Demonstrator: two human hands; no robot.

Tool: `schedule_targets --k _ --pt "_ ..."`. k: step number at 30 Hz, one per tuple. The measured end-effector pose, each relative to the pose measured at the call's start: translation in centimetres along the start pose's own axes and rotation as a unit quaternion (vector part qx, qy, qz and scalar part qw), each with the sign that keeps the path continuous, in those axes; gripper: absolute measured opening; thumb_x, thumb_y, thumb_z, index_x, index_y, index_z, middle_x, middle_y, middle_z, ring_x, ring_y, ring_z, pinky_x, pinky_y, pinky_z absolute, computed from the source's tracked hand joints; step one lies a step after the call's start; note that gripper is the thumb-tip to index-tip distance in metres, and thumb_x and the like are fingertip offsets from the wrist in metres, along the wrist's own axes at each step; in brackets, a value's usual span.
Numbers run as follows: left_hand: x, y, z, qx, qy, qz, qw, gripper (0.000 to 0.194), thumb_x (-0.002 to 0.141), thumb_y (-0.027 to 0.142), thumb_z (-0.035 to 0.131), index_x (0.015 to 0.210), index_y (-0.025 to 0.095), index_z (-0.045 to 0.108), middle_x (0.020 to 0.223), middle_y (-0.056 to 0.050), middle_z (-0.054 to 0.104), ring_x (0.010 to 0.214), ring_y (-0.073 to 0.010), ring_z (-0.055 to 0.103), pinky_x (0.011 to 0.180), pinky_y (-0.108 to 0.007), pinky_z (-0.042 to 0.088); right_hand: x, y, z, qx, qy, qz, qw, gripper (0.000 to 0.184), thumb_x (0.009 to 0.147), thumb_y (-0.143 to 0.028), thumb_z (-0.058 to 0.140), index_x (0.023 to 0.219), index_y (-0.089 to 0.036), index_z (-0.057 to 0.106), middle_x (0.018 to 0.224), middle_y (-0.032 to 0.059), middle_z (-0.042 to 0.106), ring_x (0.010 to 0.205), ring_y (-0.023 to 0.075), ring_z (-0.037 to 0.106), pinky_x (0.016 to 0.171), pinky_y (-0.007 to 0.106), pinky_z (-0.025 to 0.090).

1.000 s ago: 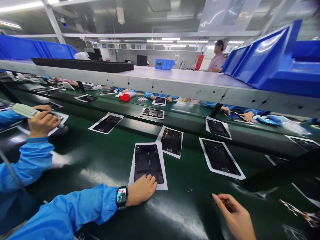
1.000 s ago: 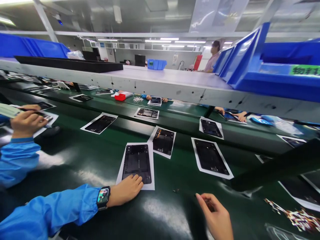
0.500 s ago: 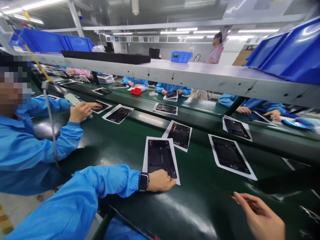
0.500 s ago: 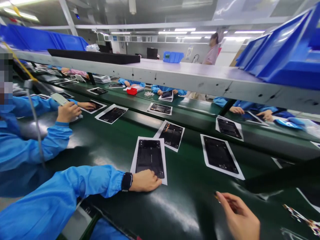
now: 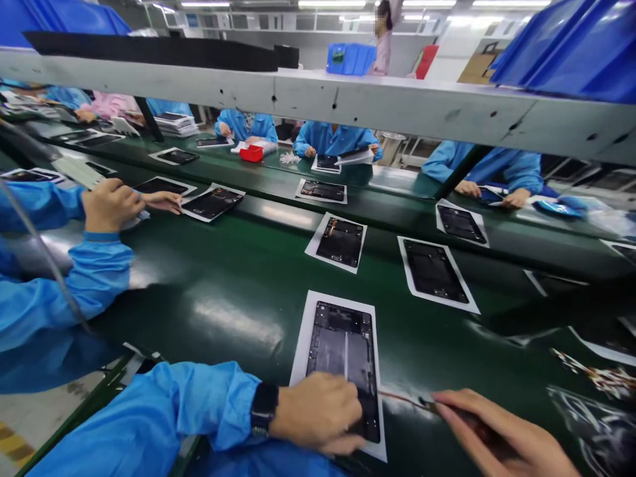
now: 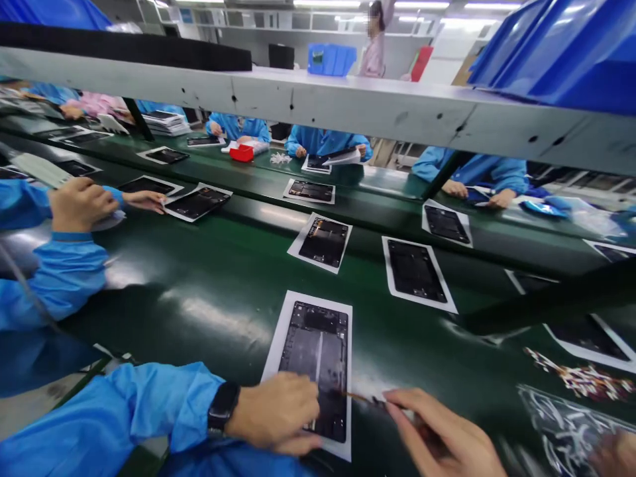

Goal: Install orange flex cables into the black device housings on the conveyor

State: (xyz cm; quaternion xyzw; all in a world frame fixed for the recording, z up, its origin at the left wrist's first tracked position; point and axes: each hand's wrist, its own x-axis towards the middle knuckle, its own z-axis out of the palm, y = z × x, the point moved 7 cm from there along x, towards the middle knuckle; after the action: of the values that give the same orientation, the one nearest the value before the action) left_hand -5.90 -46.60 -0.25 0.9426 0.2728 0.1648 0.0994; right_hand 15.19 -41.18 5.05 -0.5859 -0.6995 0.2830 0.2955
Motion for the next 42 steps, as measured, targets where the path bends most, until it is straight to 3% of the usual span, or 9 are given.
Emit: schedule_targets --k 3,5,8,11,15,19,28,33,42 --pt "0.5 -3.7 -2.8 -0.148 0.074 -0.139 0.976 0.062 0.081 0.060 0.065 0.118 0.014 0.048 0.106 -0.010 0.063 0.096 -0.0234 0.061 0.083 -0.034 0.049 2.0 -2.6 4.5 0.009 -0.153 -0.013 0.988 0.034 0.080 -0.054 0.064 0.095 -0.025 0.073 0.075 0.0051 0.070 0.057 0.0184 0.060 0.054 0.028 0.051" --pt "0.6 -5.4 -3.0 -0.258 0.093 -0.199 0.941 0.079 0.075 0.051 0.074 0.134 0.016 0.035 0.114 -0.009 0.064 0.103 -0.0220 0.062 0.089 -0.032 0.049 4.3 -4.0 7.1 0.031 -0.200 -0.021 0.979 0.031 0.085 -0.050 0.059 0.097 -0.023 0.071 0.076 0.0040 0.070 0.061 0.0180 0.061 0.057 0.027 0.050" --pt "-0.1 -7.3 -1.5 -0.343 0.079 -0.271 0.896 0.062 0.082 0.024 0.066 0.134 0.018 0.033 0.092 0.001 0.068 0.084 -0.0148 0.066 0.077 -0.025 0.050 8.0 -5.5 10.3 0.076 -0.219 -0.031 0.972 0.025 0.087 -0.043 0.057 0.090 -0.020 0.068 0.079 0.0033 0.070 0.068 0.0176 0.063 0.063 0.026 0.048" --pt "-1.7 -9.3 -1.3 -0.234 0.099 -0.303 0.919 0.041 0.088 0.014 0.054 0.127 0.019 0.044 0.088 0.000 0.066 0.082 -0.0154 0.064 0.078 -0.027 0.048 11.3 -5.5 13.0 0.093 -0.220 -0.031 0.971 0.022 0.085 -0.038 0.058 0.083 -0.018 0.067 0.075 0.0032 0.069 0.069 0.0179 0.063 0.063 0.027 0.046" --pt "-2.9 -10.4 -1.4 -0.003 0.067 -0.233 0.970 0.029 0.098 0.014 0.040 0.124 0.014 0.051 0.088 -0.006 0.065 0.082 -0.0192 0.062 0.079 -0.034 0.046 14.1 -4.3 16.8 0.047 -0.244 -0.032 0.968 0.015 0.083 -0.029 0.057 0.079 -0.018 0.066 0.072 0.0024 0.068 0.066 0.0166 0.061 0.062 0.026 0.044" --pt "-3.0 -11.0 -0.7 0.139 0.012 -0.210 0.968 0.033 0.096 0.007 0.037 0.127 0.006 0.049 0.090 -0.010 0.065 0.085 -0.0232 0.060 0.080 -0.038 0.044 15.7 -3.4 19.8 -0.037 -0.259 -0.048 0.964 0.012 0.080 -0.019 0.058 0.073 -0.019 0.068 0.076 0.0019 0.068 0.070 0.0161 0.059 0.067 0.026 0.042" --pt "-1.8 -11.0 0.5 0.156 -0.068 -0.234 0.957 0.025 0.091 0.006 0.043 0.110 0.004 0.058 0.090 -0.016 0.066 0.083 -0.0254 0.061 0.072 -0.038 0.045 17.7 -2.4 22.1 -0.102 -0.322 -0.017 0.941 0.002 0.076 -0.018 0.068 0.074 -0.019 0.066 0.064 -0.0033 0.060 0.061 0.0118 0.055 0.056 0.022 0.036" --pt "-0.5 -9.8 0.5 0.147 -0.088 -0.239 0.956 0.014 0.090 0.006 0.046 0.091 0.007 0.060 0.081 -0.013 0.063 0.073 -0.0242 0.061 0.063 -0.036 0.044 19.6 -1.9 22.9 -0.170 -0.358 0.017 0.918 0.019 0.065 -0.019 0.079 0.065 -0.018 0.061 0.059 -0.0043 0.058 0.057 0.0113 0.054 0.053 0.022 0.034" --pt "-1.6 -7.8 0.1 0.167 -0.052 -0.204 0.963 0.035 0.092 0.007 0.043 0.126 -0.001 0.048 0.096 -0.016 0.067 0.083 -0.0248 0.062 0.070 -0.037 0.048 17.9 -3.2 21.4 -0.284 -0.306 -0.038 0.908 0.034 0.070 -0.040 0.081 0.088 -0.023 0.058 0.085 0.0014 0.066 0.081 0.0211 0.062 0.060 0.026 0.032"
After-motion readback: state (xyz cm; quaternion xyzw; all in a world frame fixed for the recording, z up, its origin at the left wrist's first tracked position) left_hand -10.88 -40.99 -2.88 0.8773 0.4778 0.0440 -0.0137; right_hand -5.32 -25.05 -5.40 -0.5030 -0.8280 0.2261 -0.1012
